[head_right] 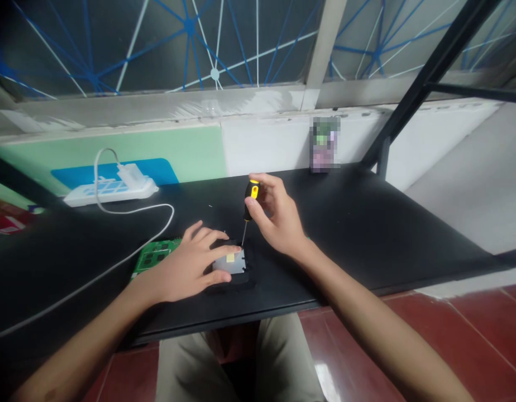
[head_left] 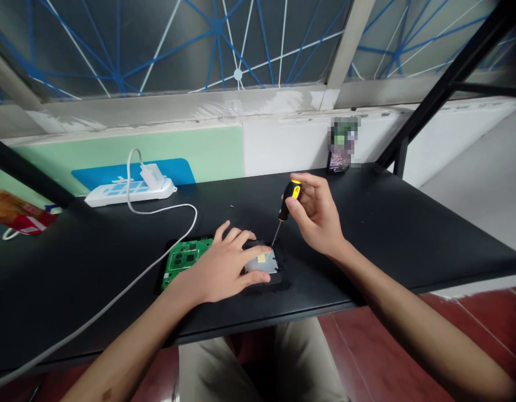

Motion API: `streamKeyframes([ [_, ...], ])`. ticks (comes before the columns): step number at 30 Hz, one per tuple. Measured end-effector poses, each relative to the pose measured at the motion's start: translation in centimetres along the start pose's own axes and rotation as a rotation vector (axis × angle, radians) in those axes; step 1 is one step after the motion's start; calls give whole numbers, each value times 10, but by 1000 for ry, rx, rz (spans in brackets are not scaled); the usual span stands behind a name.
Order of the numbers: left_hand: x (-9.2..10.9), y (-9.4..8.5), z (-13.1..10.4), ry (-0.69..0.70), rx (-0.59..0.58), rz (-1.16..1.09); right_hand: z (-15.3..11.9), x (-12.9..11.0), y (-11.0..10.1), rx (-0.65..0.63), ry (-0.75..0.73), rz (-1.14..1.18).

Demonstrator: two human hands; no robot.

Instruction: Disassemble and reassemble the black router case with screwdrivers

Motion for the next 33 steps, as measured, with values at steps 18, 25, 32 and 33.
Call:
streamKeyframes([
  [18,-5,-6,-8,-18,-82,-95,-10,-7,5,-126,-330,184],
  [25,-5,-6,-9,-48,-127,-51,-7,-6,7,4,-337,179],
  [32,-5,-7,-8,-78,-118,-47,-14,-12,6,-88,-285,256],
  [33,-5,-6,-8,-77,-117,-47,-14,-12,6,-90,-273,259],
])
Point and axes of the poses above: each hand's wrist, its own z-axis towards the middle knuckle, its own y-axis out of the palm, x = y × z, the point moved 1 cm from there along z, towards the middle knuckle, and after that the axes turned 4 degrees about x, right-handed, at the moved point
